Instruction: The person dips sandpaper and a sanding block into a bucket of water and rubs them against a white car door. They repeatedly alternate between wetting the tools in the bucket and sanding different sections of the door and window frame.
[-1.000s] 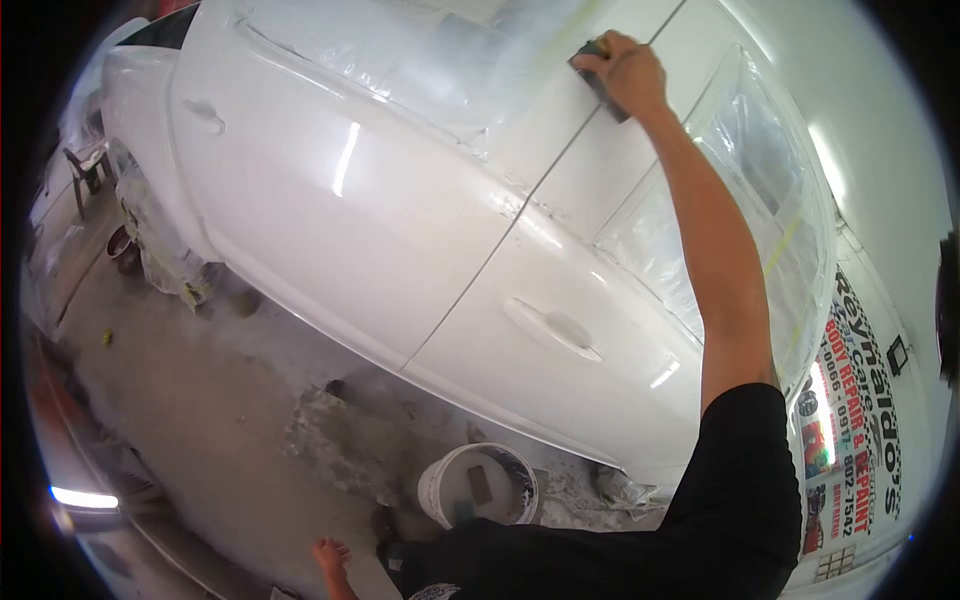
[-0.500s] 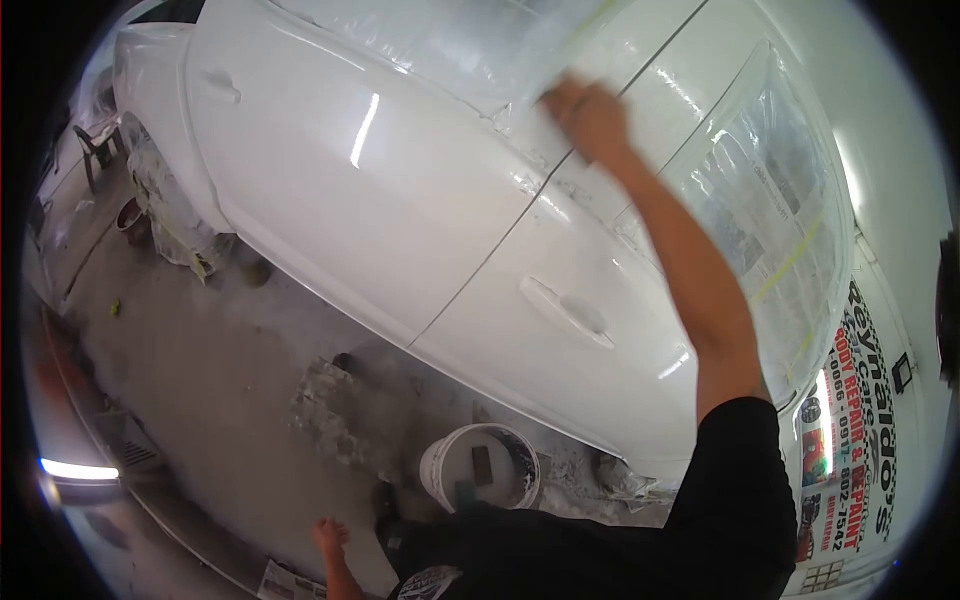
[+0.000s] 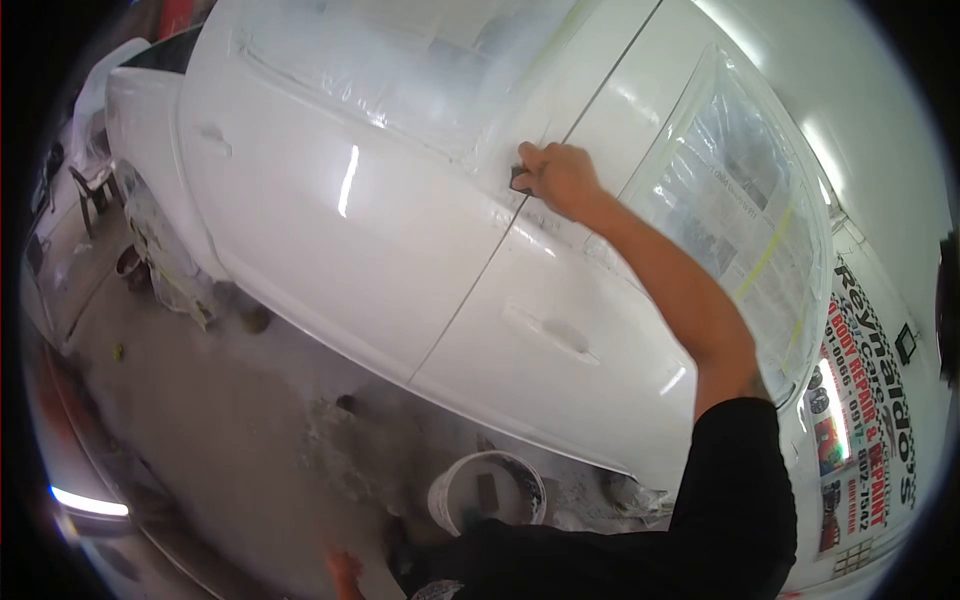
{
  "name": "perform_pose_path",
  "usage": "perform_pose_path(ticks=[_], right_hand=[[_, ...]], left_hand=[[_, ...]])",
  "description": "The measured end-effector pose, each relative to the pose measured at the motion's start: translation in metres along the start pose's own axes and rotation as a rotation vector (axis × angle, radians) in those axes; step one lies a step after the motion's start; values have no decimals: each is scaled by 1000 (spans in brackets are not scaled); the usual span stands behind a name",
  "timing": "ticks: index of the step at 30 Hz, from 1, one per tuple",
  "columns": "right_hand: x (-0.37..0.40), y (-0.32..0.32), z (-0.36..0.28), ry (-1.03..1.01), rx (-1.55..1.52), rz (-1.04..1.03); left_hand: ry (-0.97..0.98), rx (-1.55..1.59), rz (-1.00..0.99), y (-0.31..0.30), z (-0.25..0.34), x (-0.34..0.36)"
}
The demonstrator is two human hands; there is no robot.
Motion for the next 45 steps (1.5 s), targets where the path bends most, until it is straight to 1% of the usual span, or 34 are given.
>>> perform_pose_path(ticks=[1, 2, 3, 4, 5, 6, 7, 9, 10, 11, 12, 13, 14, 15, 17, 18, 19, 20, 21, 22, 23, 24, 25, 26, 28, 29, 31, 32, 35, 37, 39, 42, 45], right_hand=[[-12, -3, 25, -46, 25, 155], [-27, -6, 55, -96, 47, 304], [-63, -2, 112, 144, -151, 220], [-62, -68, 123, 308, -246, 291], [-68, -85, 146, 374, -65, 378], [-74, -77, 152, 431, -141, 311], [-71, -57, 141, 370, -126, 276], [-48, 2, 97, 265, -72, 218], [-21, 34, 58, 166, -87, 239], [1, 55, 22, 137, -92, 213], [17, 26, -10, 100, -145, -21], [22, 16, -20, 157, -201, -101], [30, 13, -17, 107, -329, 77], [36, 2, -17, 205, -483, 44], [63, -25, -30, 403, -802, -45], [78, -13, -36, 377, -911, 102], [99, -8, -50, 440, -1117, 49], [120, 2, -68, 471, -1261, 30], [141, 9, -87, 569, -1405, -142], [163, 17, -106, 610, -1544, -85], [186, 28, -121, 651, -1745, -146], [207, 46, -143, 775, -2051, -75], [227, 46, -156, 943, -2145, -136], [246, 55, -167, 997, -2218, -95], [279, 54, -178, 1124, -2222, -47], [292, 55, -179, 1190, -2223, -34], [323, 88, -175, 1270, -2098, -78], [335, 99, -178, 1304, -2038, -103], [333, 64, -151, 1375, -2044, 176], [341, 83, -141, 1344, -2063, 219], [339, 57, -125, 1320, -2147, 99], [343, 49, -118, 1192, -2319, 111], [361, 46, -104, 1077, -2191, 66]], left_hand=[[-30, -25, 39, 0, 2, -2], [-39, 20, 51, 4, 10, 1], [-58, 55, 66, 2, 12, 10], [-84, 91, 83, -2, 12, 18], [-59, 108, 68, -3, 15, 23], [-34, 123, 52, -6, 16, 28], [-13, 132, 33, -11, 14, 33], [-30, 88, 43, -16, 8, 30], [-27, 69, 34, -10, 6, 19], [-98, 219, -64, -4, -1, 6], [-168, 361, -152, -8, -1, 2], [-239, 507, -237, -13, 7, 0], [-46, 54, -148, -7, 18, -10], [140, -395, -47, 20, 32, -12], [434, -674, -84, 76, 83, -2], [633, -579, -116, 124, 145, 57], [668, -268, -338, 173, 198, 104], [770, -237, -372, 216, 242, 146], [816, -112, -564, 254, 290, 202], [975, -115, -757, 280, 325, 250], [1065, -54, -915, 305, 350, 289], [1035, 40, -981, 328, 361, 310], [1001, 137, -1045, 348, 367, 327], [937, 170, -1019, 359, 376, 344], [802, 229, -964, 370, 387, 375], [718, 240, -1002, 378, 384, 377], [554, 266, -1057, 388, 373, 373], [548, 320, -1075, 395, 363, 371], [729, 265, -1106, 407, 356, 401], [934, 129, -992, 421, 356, 409], [898, 208, -1010, 428, 360, 413], [587, 444, -1087, 431, 367, 421], [513, 320, -1010, 418, 363, 432]])
Point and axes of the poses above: each hand's wrist, its own x-axis away from the middle knuckle, its own y-axis out of the palm, z = x × y, the point moved 4 cm from there along -x, towards the middle knuckle, and after that the axes turned 3 degrees about x, right-handed, at the moved point
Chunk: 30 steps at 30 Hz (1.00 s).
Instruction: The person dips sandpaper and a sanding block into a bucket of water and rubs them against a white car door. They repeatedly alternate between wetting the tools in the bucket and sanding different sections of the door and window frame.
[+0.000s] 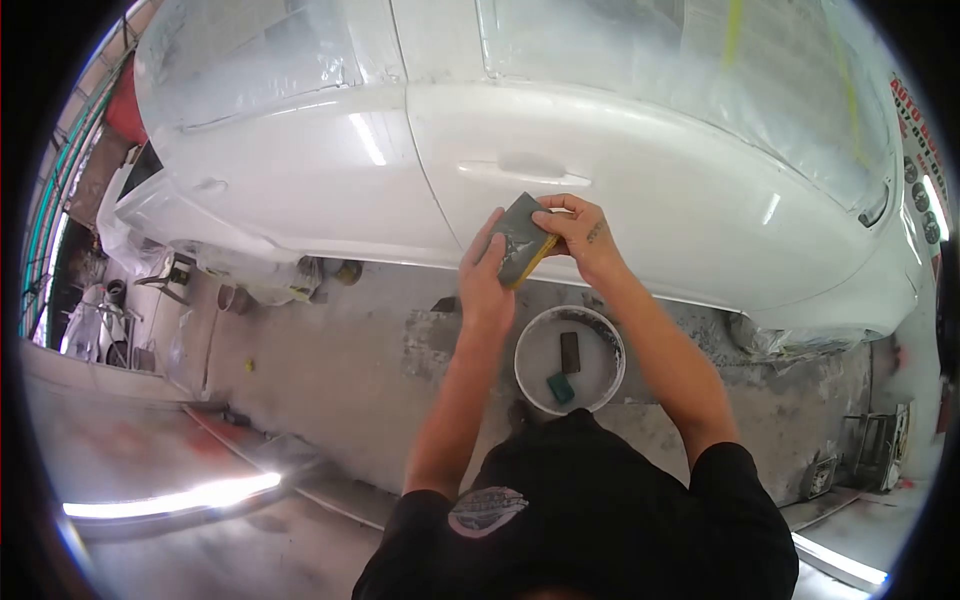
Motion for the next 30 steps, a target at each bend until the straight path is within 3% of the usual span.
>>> perform_pose_path(ticks=[4, 6, 8, 10, 11, 12, 13, 14, 17, 20, 23, 26, 29, 30], right_hand=[[8, -29, 20, -53, 69, -156], [18, -39, 30, -66, 264, -222], [46, -34, 25, -34, 70, -240], [61, -38, 42, -158, 207, -368], [72, -37, 47, -393, 478, -453], [86, -37, 51, -641, 741, -504], [99, -32, 54, -650, 769, -608], [111, -29, 57, -652, 800, -703], [109, -40, 84, -696, 592, -824], [116, -49, 79, -149, 601, -647], [117, -59, 95, -61, 405, -519], [128, -62, 95, -12, 222, -419], [138, -76, 100, 134, 199, -264], [138, -88, 111, 52, 244, -236]], left_hand=[[-45, -134, 6, -10, -15, 22], [-47, -263, 67, -19, -17, 40], [-103, -326, 157, -43, -22, 57], [-220, -131, 170, -67, -31, 79], [-150, -369, 124, -74, -31, 95], [-169, -363, 135, -78, -41, 111], [-188, -356, 145, -81, -49, 126], [-283, -95, 197, -87, -61, 139], [-402, -70, 262, -101, -83, 173], [-321, 58, 230, -109, -93, 201], [-301, 6, 131, -122, -91, 208], [-41, -832, 95, -53, -32, 216], [573, -1317, -132, 50, 49, 226], [791, -1434, -323, 83, 73, 229]])
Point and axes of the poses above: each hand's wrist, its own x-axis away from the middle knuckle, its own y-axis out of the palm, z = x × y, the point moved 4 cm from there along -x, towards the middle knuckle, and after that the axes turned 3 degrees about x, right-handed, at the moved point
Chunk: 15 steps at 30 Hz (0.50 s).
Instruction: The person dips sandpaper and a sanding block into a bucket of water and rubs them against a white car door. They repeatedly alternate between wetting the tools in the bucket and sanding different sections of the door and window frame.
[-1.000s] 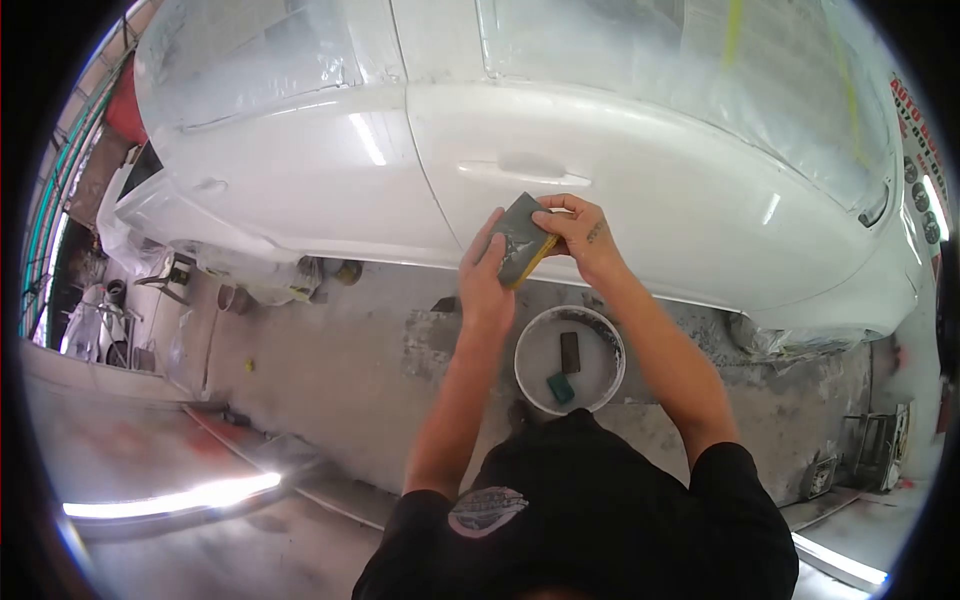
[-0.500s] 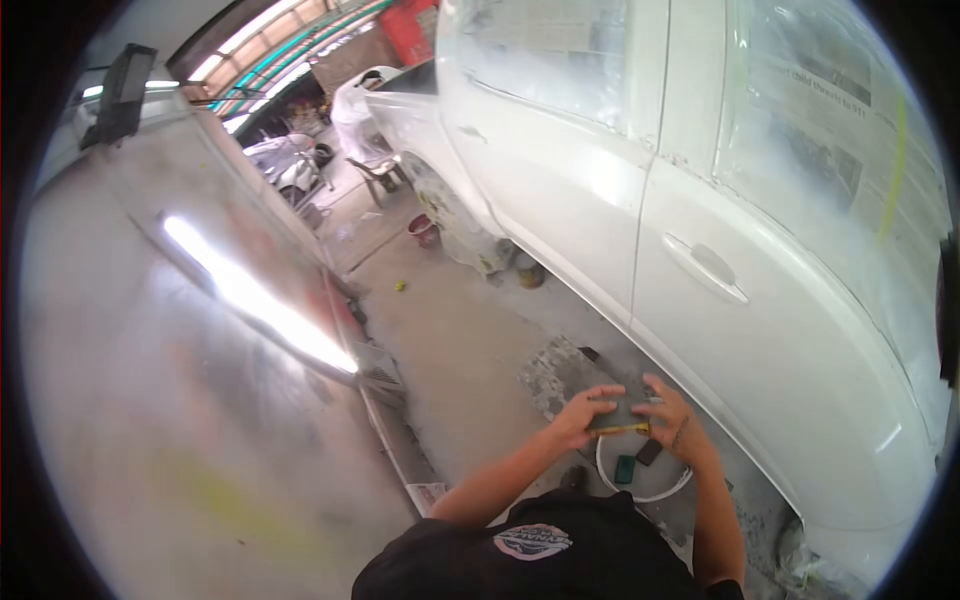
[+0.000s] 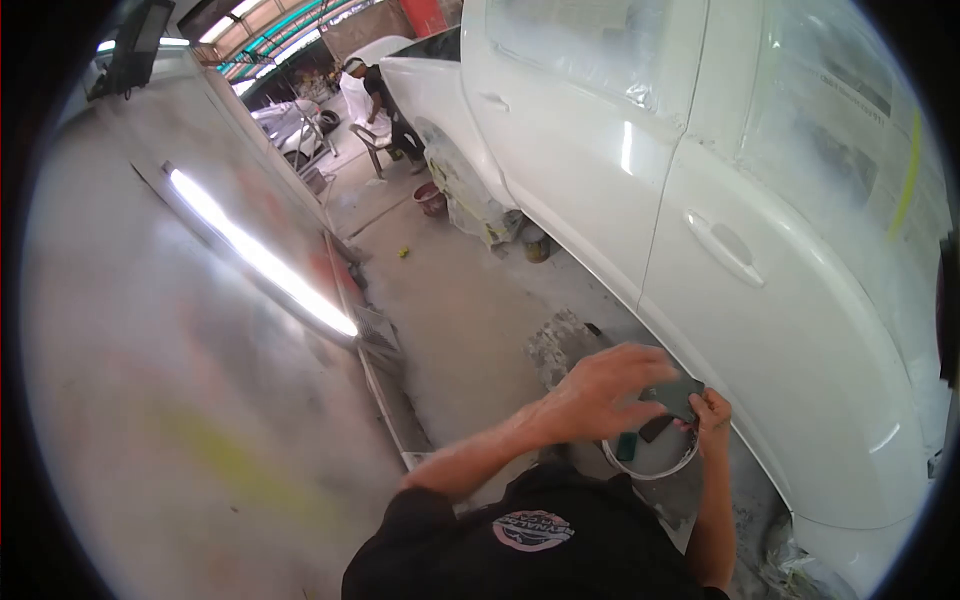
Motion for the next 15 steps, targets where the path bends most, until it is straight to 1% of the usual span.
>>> perform_pose_path(ticks=[1, 3, 5, 6, 8, 11, 14, 15], right_hand=[[-3, -10, 23, -70, 53, 34], [0, -12, 35, -44, 28, 85], [8, -5, 33, 157, -120, 138], [8, 2, 34, 217, -152, 162], [8, 22, 39, 252, -178, 167], [18, 54, 59, 255, -158, 132], [16, 85, 61, 238, -187, 175], [15, 100, 41, 231, -234, 218]], left_hand=[[268, -118, -42, -18, 26, -19], [471, -177, -45, -63, 80, -40], [595, -219, -64, -93, 109, -50], [634, -223, -75, -107, 113, -51], [679, -227, -79, -128, 112, -51], [686, -204, -80, -157, 98, -46], [593, -138, -39, -187, 61, -43], [516, -96, -12, -197, 41, -43]])
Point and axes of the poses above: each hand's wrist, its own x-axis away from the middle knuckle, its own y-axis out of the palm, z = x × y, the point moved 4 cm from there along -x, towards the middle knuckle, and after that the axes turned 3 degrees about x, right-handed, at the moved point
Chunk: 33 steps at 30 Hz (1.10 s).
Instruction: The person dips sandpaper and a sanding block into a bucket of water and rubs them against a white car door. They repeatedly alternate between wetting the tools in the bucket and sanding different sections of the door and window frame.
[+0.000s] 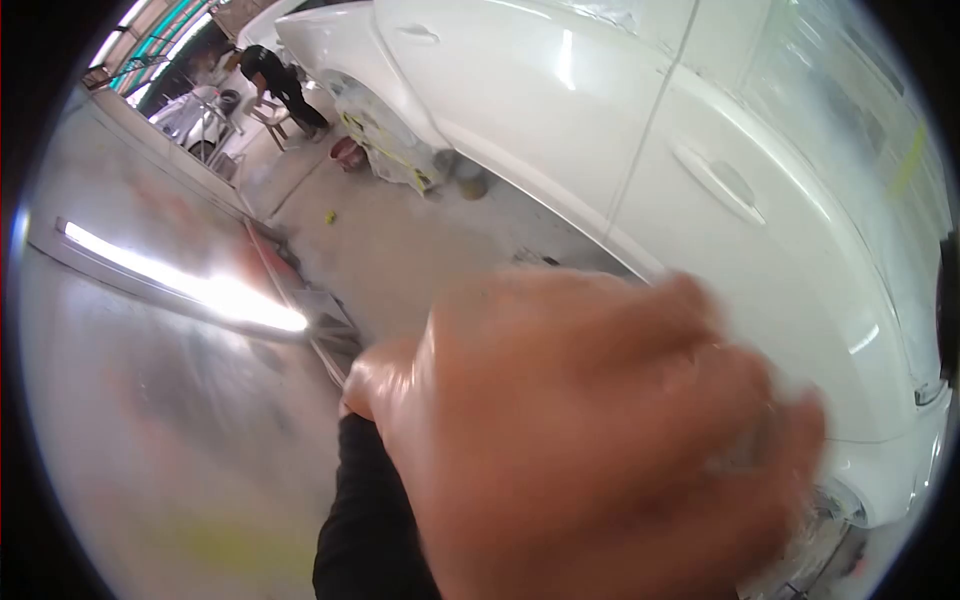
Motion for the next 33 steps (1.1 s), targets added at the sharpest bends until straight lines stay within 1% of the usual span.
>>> perform_pose_path(ticks=[1, 2, 3, 4, 5, 6, 7, 8, 10, 13, 16, 17, 18, 19, 21, 22, 25, 26, 28, 30, 33], right_hand=[[8, 18, -16, -8, -51, 37], [-4, 14, -5, -68, 63, 1], [-15, 12, 5, -131, 175, -29], [-20, 14, 7, -92, 47, -98], [-26, 20, 7, -49, -72, -164], [-25, 34, -6, -88, -97, -151], [-19, 52, -21, -127, -121, -136], [-15, 63, -34, -165, -144, -119], [-17, 80, -48, -170, -55, -165], [-21, 102, -54, -167, 53, -248], [-19, 116, -62, -173, 115, -278], [-16, 119, -64, -172, 130, -278], [-8, 128, -71, -208, 104, -204], [-8, 124, -68, -173, 110, -239], [-12, 110, -58, -103, 118, -310], [-15, 101, -49, -83, 137, -314], [-20, 65, -26, -62, 187, -302], [-20, 55, -23, -76, 206, -285], [-17, 55, -33, -111, 208, -280], [2, 51, -48, -129, 192, -297], [-3, 34, -41, -149, 299, -410]], left_hand=[[-125, 57, 44, -5, -25, 12], [-306, 160, 89, 2, -53, 30], [-558, 288, 119, 18, -88, 55], [-809, 465, 108, 47, -121, 90], [-1022, 495, 33, 79, -144, 131], [-1021, 425, -64, 125, -172, 193], [-1118, 604, -36, 164, -182, 245], [-1209, 790, -7, 194, -179, 280], [-1398, 1270, 55, 221, -162, 305], [-1352, 1218, 169, 235, -146, 298], [-1414, 1238, 283, 239, -149, 301], [-1387, 1165, 297, 239, -149, 300], [-1362, 1089, 310, 233, -148, 296], [-1338, 1010, 322, 228, -147, 294], [-1314, 891, 216, 225, -139, 291], [-1300, 830, 159, 226, -137, 289], [-1295, 907, 226, 256, -117, 294], [-1318, 949, 193, 264, -108, 294], [-1369, 1028, 134, 268, -93, 285], [-1438, 1214, 232, 272, -78, 273], [-1529, 1454, 373, 269, -58, 247]])
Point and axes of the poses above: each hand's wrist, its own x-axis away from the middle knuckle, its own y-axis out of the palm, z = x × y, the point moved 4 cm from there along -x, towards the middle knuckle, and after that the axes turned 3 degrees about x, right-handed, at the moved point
